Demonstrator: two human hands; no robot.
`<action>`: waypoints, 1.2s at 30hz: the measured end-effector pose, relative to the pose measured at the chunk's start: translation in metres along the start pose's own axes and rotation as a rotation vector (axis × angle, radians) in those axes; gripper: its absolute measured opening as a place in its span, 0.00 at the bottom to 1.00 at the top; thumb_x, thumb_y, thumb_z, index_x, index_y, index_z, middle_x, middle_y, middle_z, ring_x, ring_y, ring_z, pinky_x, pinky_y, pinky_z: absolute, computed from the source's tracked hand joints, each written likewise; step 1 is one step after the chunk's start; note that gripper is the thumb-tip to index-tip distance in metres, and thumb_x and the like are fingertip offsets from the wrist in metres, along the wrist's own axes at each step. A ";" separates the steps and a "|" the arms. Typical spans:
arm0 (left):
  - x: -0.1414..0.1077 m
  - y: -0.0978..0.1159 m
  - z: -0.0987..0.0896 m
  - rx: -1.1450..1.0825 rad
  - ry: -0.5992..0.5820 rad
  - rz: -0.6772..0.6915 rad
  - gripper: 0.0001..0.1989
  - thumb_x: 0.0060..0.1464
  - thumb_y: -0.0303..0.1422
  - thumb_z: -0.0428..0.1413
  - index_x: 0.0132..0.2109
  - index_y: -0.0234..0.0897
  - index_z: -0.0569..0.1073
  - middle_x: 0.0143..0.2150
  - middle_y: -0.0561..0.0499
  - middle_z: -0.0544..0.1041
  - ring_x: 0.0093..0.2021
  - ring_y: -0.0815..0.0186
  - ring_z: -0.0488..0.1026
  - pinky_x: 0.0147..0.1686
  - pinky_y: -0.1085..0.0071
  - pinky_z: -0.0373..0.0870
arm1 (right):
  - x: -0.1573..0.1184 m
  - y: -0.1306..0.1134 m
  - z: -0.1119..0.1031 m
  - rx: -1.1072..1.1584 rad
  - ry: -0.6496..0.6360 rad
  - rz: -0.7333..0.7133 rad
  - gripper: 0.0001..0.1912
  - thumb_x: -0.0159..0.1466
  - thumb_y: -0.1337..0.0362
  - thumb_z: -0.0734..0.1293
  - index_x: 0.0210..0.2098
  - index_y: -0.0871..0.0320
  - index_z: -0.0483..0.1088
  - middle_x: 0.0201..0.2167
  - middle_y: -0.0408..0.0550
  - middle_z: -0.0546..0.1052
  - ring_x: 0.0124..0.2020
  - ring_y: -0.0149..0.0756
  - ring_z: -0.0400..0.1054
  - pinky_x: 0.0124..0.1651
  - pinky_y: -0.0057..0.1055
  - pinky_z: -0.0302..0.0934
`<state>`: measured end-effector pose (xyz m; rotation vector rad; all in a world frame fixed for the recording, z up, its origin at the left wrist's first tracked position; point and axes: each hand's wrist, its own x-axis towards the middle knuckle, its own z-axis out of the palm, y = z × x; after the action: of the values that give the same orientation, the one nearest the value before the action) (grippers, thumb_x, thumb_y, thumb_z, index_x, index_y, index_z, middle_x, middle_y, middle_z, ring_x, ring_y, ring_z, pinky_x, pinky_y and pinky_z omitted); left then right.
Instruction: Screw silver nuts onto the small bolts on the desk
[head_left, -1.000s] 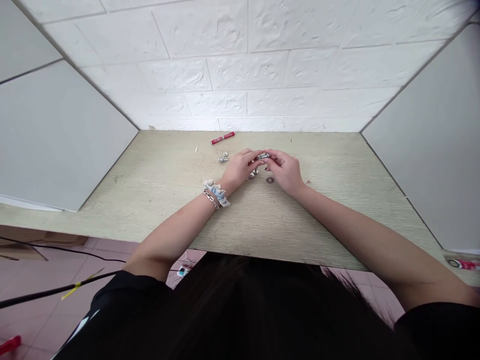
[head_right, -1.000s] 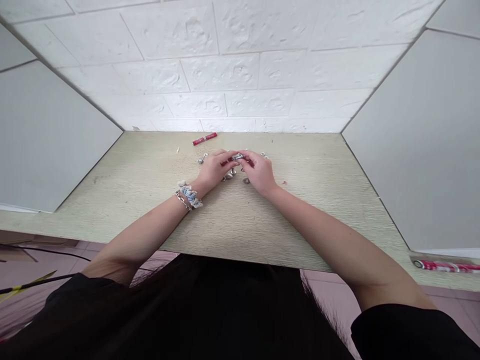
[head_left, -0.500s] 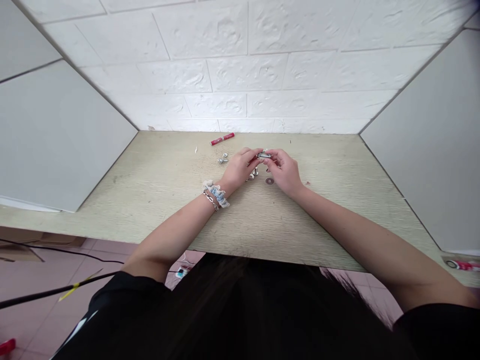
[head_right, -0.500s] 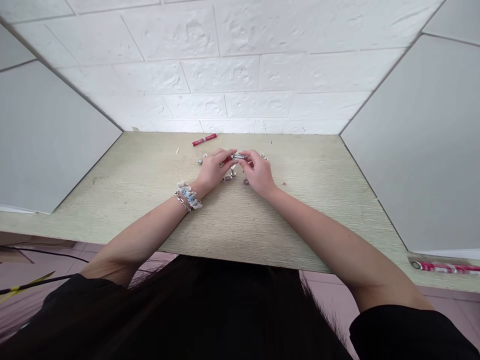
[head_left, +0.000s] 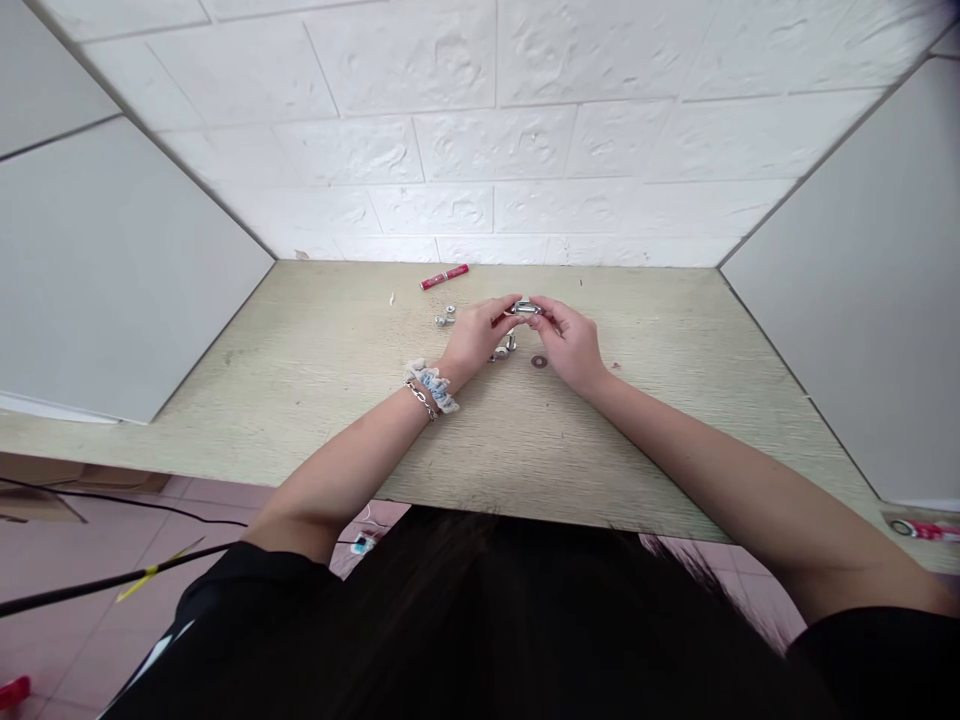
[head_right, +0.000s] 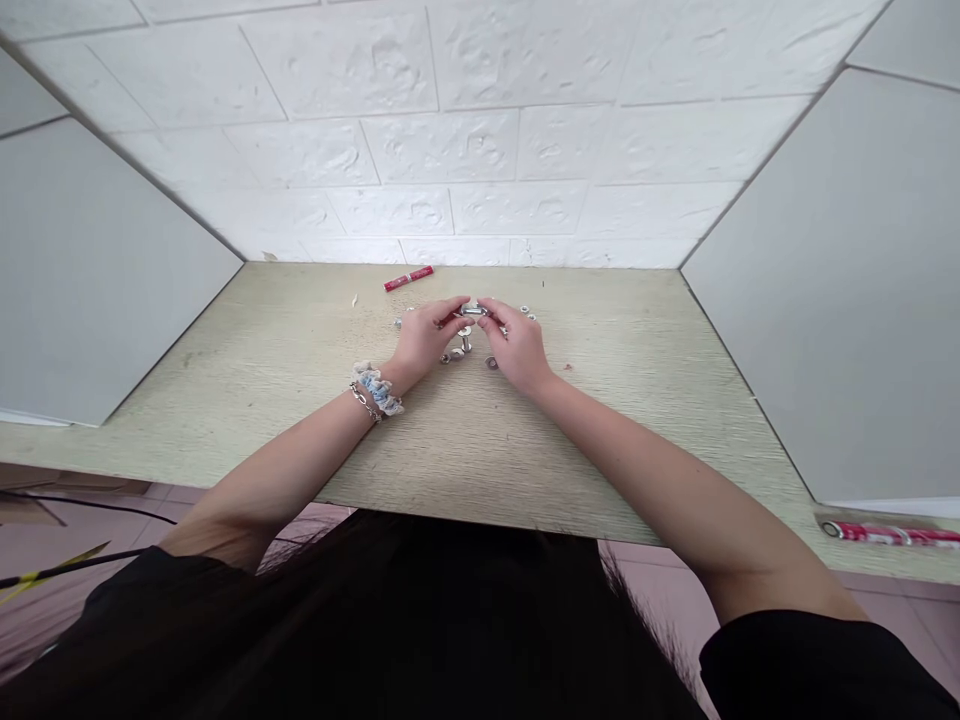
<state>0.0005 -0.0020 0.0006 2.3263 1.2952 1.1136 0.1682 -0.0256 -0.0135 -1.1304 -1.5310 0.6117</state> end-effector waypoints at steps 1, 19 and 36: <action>0.000 0.000 0.000 -0.001 0.004 -0.012 0.14 0.62 0.34 0.59 0.54 0.38 0.79 0.43 0.47 0.83 0.40 0.66 0.79 0.45 0.70 0.74 | 0.000 0.000 0.000 -0.005 0.001 -0.002 0.17 0.63 0.55 0.66 0.48 0.53 0.78 0.45 0.48 0.82 0.46 0.42 0.76 0.55 0.45 0.70; 0.000 -0.002 -0.001 0.046 -0.011 0.068 0.16 0.63 0.36 0.57 0.54 0.36 0.78 0.42 0.47 0.82 0.41 0.67 0.77 0.44 0.72 0.72 | -0.001 0.004 0.001 0.123 -0.018 0.040 0.18 0.63 0.52 0.68 0.47 0.55 0.75 0.41 0.48 0.82 0.43 0.40 0.78 0.53 0.44 0.72; 0.000 -0.002 0.000 0.012 -0.033 0.075 0.16 0.63 0.35 0.58 0.55 0.35 0.78 0.42 0.47 0.82 0.42 0.67 0.78 0.45 0.73 0.72 | 0.002 0.010 0.002 0.178 -0.005 0.062 0.13 0.57 0.56 0.70 0.40 0.56 0.74 0.38 0.46 0.81 0.40 0.38 0.77 0.51 0.44 0.71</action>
<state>-0.0010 -0.0009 -0.0004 2.4098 1.2164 1.0877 0.1693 -0.0192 -0.0216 -1.0439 -1.4200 0.7774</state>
